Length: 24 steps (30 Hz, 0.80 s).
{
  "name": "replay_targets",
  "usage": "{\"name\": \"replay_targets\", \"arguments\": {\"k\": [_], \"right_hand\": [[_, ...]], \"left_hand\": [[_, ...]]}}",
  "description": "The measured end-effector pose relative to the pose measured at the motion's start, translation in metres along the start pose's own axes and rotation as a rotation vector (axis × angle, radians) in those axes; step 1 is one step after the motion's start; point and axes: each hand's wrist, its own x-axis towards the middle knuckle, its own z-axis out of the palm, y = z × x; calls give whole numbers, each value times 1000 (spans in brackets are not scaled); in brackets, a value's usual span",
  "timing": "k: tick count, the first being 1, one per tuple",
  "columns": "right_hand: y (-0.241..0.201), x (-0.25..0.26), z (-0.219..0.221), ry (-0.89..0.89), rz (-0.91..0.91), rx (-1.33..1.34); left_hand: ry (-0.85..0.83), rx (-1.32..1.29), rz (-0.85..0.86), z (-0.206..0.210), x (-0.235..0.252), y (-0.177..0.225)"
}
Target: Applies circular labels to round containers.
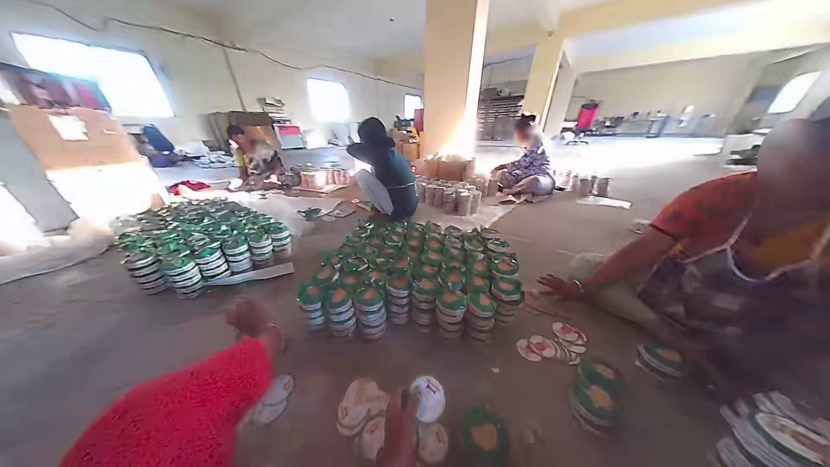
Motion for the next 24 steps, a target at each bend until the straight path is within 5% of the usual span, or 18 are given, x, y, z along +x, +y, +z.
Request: {"name": "replay_targets", "arguments": {"k": [5, 8, 18, 24], "right_hand": [[-11, -11, -1, -165, -240, 168], [-33, -16, 4, -250, -143, 290], [-28, -2, 32, -117, 110, -173], [-22, 10, 36, -76, 95, -449]], "left_hand": [[-311, -106, 17, 18, -47, 18], [-532, 62, 118, 18, -65, 33], [-551, 232, 164, 32, -34, -4], [-460, 183, -48, 56, -15, -17]]}}
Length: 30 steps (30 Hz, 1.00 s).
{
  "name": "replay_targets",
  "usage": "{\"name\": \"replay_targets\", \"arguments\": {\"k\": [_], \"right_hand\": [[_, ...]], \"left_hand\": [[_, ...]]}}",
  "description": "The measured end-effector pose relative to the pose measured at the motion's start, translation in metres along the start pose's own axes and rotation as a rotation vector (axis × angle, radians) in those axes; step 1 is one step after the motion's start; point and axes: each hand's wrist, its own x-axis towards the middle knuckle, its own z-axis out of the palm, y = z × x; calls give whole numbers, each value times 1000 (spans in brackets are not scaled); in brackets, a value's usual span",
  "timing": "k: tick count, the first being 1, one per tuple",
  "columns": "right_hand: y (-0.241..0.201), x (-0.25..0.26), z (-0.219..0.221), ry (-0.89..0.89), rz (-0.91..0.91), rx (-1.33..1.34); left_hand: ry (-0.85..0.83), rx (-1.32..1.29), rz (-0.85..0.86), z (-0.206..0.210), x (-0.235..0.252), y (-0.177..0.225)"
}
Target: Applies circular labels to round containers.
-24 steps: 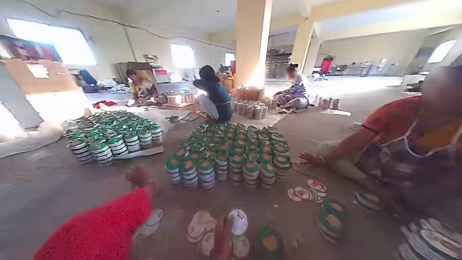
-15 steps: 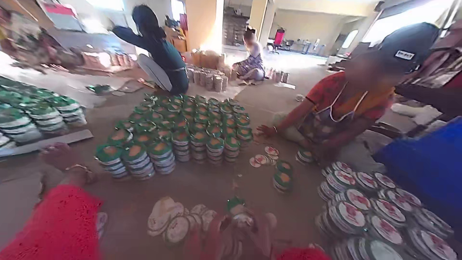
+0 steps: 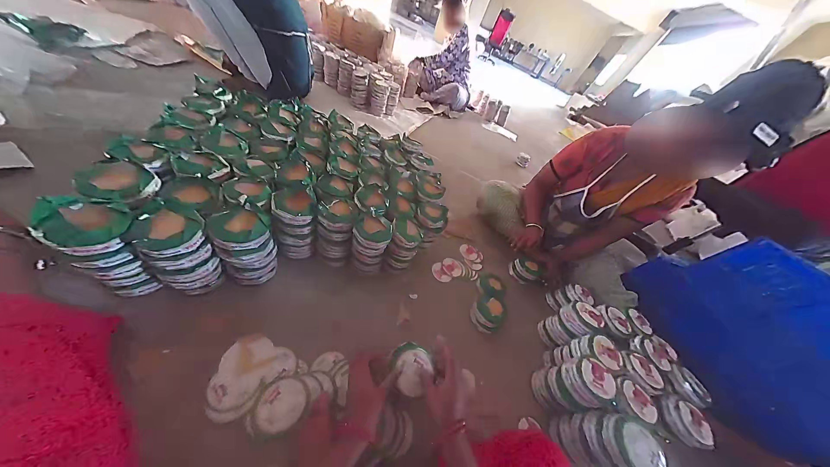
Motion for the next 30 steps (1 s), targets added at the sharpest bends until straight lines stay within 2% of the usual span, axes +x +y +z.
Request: {"name": "replay_targets", "arguments": {"k": [4, 8, 13, 20, 22, 24, 25, 27, 30], "right_hand": [[11, 6, 5, -8, -50, 65], [18, 10, 11, 15, -134, 120], [7, 9, 2, -48, -63, 2], [10, 6, 1, 36, -111, -88], [8, 6, 0, 94, -163, -192], [11, 5, 1, 144, -291, -270], [13, 2, 1, 134, -362, -279], [17, -7, 6, -2, -453, -261], [22, -15, 17, -206, -444, -268]], "left_hand": [[-4, -190, -9, 10, 2, -10], [-24, -200, 15, 14, 2, -6], [-41, -188, -11, 14, 3, -6], [-18, -178, 17, 20, 8, -10], [-17, -178, 21, 21, 9, -11], [-18, -189, 22, 22, 9, -13], [-22, -195, 26, 22, 8, -15], [-18, -214, 36, 23, 7, -16], [-12, -228, 65, 24, 7, -21]]}}
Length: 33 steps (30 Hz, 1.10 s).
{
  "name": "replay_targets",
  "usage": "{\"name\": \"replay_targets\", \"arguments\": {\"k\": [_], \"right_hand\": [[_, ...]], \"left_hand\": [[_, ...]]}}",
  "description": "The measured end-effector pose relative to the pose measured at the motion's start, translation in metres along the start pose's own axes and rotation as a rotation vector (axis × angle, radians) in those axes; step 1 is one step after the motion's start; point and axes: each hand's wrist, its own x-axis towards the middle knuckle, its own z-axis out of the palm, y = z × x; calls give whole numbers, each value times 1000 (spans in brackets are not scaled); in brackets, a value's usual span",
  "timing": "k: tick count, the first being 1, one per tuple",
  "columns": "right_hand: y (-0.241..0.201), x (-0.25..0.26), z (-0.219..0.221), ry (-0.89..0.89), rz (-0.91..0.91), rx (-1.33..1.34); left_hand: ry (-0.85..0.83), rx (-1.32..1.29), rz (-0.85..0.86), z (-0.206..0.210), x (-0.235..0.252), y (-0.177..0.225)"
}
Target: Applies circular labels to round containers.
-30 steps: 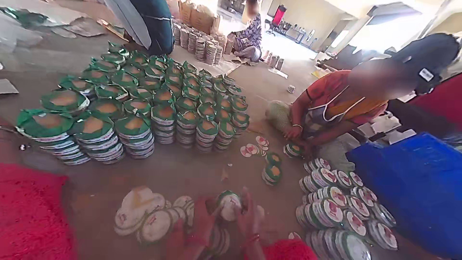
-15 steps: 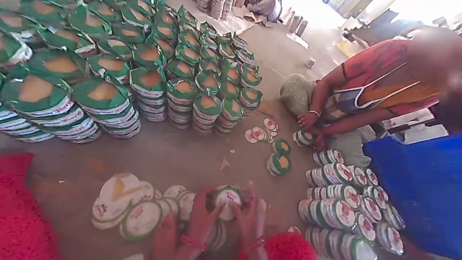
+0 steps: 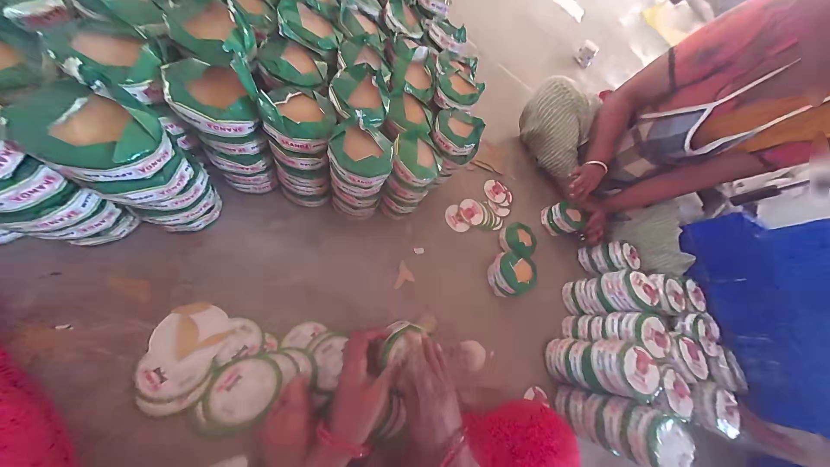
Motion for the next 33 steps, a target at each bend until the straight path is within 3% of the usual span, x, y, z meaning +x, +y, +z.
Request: {"name": "replay_targets", "arguments": {"k": [12, 13, 16, 17, 20, 23, 27, 29, 33], "right_hand": [[-7, 9, -12, -233, 95, 35], [-4, 8, -13, -207, 123, 132], [7, 1, -5, 147, 189, 444], [8, 0, -8, 189, 228, 498], [10, -1, -14, 96, 313, 594], [13, 0, -16, 66, 328, 780], [16, -1, -24, 246, 341, 1128], [11, -1, -33, 210, 384, 1407], [-2, 10, -48, 59, 556, 2061]], "left_hand": [[92, -6, 29, 7, -5, 4], [78, 32, 44, 5, -5, 6], [-68, 304, 192, -11, -6, 13], [-123, 430, 250, -13, -5, 19], [-206, 700, 390, -9, -1, 29], [-153, 649, 451, -6, 2, 23], [-5, 404, 613, -7, -3, 12], [-4, 290, 655, -2, -10, 25], [-77, 437, 665, 1, -18, 51]]}}
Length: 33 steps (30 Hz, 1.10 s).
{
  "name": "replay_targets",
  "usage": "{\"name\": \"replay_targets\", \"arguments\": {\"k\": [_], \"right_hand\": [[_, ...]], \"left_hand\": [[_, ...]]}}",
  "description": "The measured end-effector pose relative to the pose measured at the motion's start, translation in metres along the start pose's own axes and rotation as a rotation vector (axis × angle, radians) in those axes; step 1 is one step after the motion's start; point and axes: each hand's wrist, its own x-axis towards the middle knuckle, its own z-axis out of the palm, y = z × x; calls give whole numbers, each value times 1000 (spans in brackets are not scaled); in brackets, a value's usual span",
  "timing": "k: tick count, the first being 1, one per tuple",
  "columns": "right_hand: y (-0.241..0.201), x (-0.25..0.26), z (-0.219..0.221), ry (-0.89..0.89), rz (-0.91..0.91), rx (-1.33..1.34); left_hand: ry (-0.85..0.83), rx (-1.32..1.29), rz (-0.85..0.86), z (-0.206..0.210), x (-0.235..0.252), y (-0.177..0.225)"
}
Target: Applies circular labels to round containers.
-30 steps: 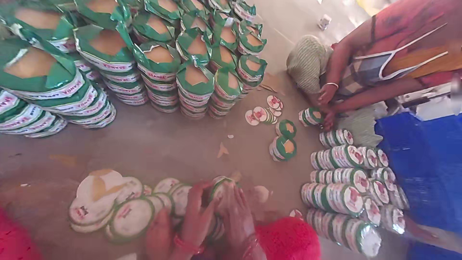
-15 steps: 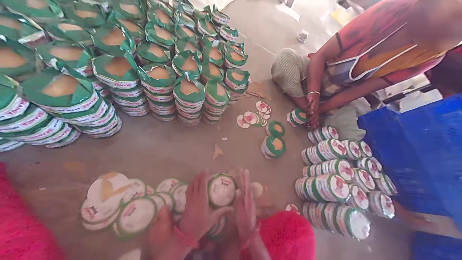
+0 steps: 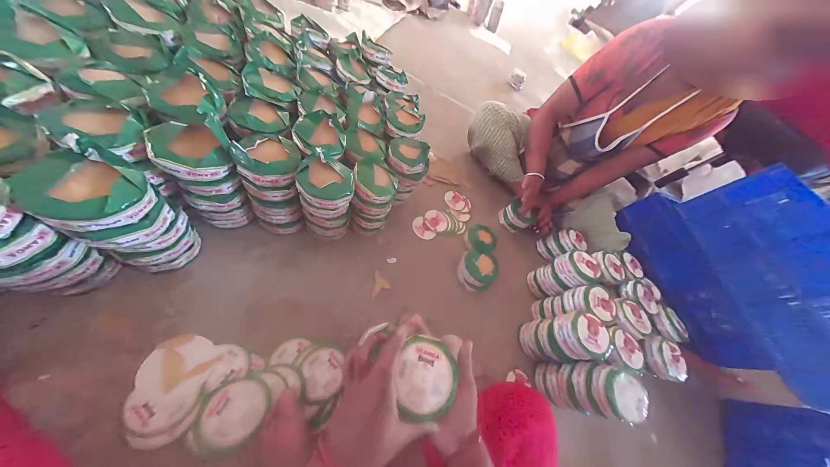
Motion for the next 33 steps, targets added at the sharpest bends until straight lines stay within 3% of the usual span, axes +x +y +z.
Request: {"name": "replay_targets", "arguments": {"k": [1, 3, 5, 7, 8, 10, 13, 16, 18, 20, 23, 25, 27, 29, 31, 33], "right_hand": [[-4, 4, 5, -5, -5, -12], [-12, 12, 14, -31, -194, -370], [-12, 17, 18, -28, -485, -1060], [10, 29, 12, 37, -679, -1849], [28, 36, 2, 29, -674, -2137], [52, 45, -13, -20, -541, -2371], [43, 48, -13, -95, -396, -2391], [14, 54, 3, -83, -118, -2158], [-21, 63, 7, 102, -83, -1962], [-69, 80, 2, 344, -274, -1931], [-141, 112, -22, 630, -593, -2157], [-163, 138, -61, 727, -688, -2330], [-158, 155, -104, 683, -437, -2419], [-155, 159, -107, 645, -162, -2394], [-160, 159, -101, 611, -62, -2337], [-156, 147, -89, 603, -107, -2258]], "left_hand": [[1, -16, -29, -9, 3, -2], [96, -132, -103, -36, 12, -15], [232, -162, -162, -66, 18, -34], [382, -23, -194, -84, 25, -51], [413, 55, -228, -88, 27, -55], [350, 112, -295, -90, 28, -59], [170, 45, -369, -76, 26, -54], [-113, 46, -334, -60, 20, -55], [-272, 55, -310, -45, 12, -57], [-368, 33, -302, -26, 1, -59], [-378, 50, -286, 10, -17, -69], [-347, 86, -319, 22, -19, -67], [-317, 121, -339, 26, -21, -62], [-243, 115, -302, 32, -25, -64], [-183, 65, -279, 39, -28, -67], [-151, 53, -260, 44, -29, -71]]}}
